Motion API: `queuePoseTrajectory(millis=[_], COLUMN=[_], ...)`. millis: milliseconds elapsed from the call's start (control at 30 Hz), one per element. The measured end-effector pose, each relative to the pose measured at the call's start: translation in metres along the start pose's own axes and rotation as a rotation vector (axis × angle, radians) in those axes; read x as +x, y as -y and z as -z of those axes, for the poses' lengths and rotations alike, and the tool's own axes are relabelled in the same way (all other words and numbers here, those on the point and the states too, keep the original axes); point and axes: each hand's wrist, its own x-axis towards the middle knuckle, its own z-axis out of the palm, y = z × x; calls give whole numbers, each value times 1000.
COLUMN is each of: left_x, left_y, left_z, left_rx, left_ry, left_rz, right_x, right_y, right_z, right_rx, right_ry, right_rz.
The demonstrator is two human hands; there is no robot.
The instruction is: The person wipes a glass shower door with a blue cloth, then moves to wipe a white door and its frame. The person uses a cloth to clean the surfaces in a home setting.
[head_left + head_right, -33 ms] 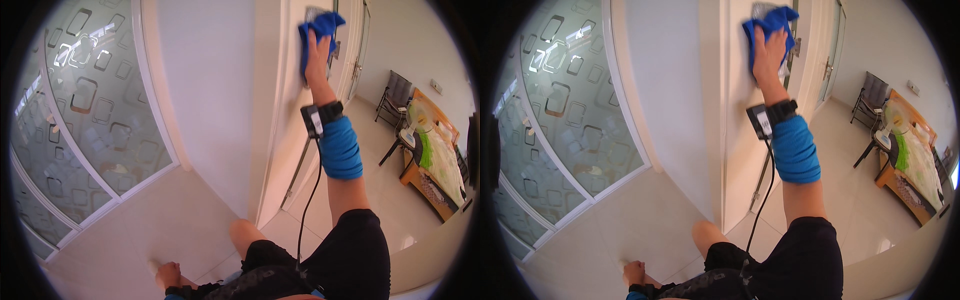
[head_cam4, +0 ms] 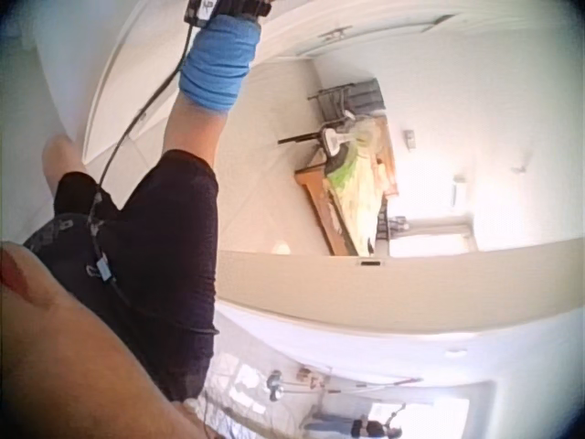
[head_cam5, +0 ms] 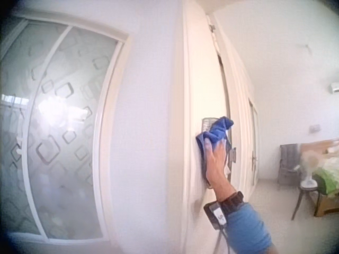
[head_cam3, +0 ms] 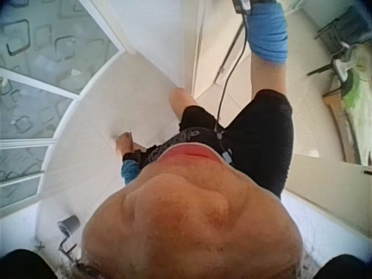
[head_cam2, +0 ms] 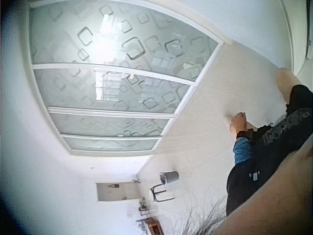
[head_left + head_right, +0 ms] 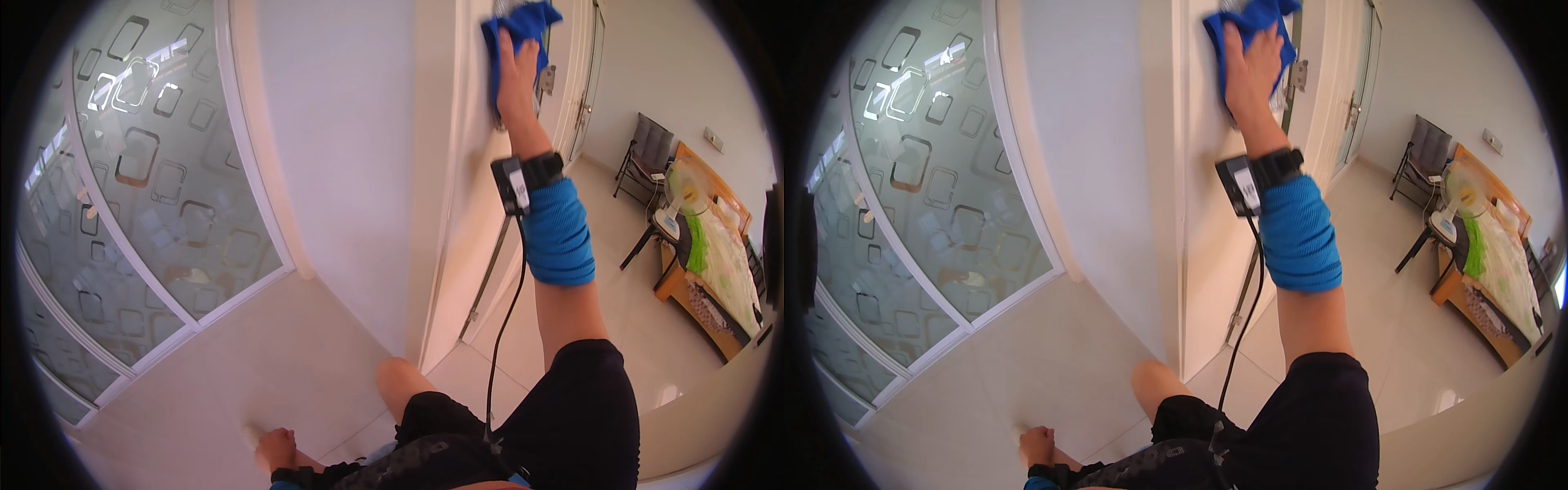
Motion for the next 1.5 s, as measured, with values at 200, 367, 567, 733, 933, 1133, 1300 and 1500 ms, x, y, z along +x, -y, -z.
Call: queuePoseTrajectory(millis=[200,367,567,733,933,1133,1300,1500], left_x=[0,58,67,76,92,66,15,-122], left_y=[-1,-10,-15,-97,-174,-108,-151,-294], left_z=[-66,-120,-183,-137,-105,-188,-98,35], left_rx=[14,40,-75,-53,-157,-215,-278,-345], left_ry=[19,8,-186,-70,-85,119,-60,-163], left_rz=[-37,-118,-191,-217,-310,-484,-1020,-1521], right_x=[-4,-137,-300,-369,-393,-553,-515,-407], right_y=[90,113,113,61,13,124,147,169], right_z=[23,19,47,44,48,136,202,351], right_rx=[119,286,269,247,185,119,177,433], right_ry=[34,-27,96,66,202,387,361,508], right_rz=[-163,-55,-350,-362,-454,-618,-685,-880])
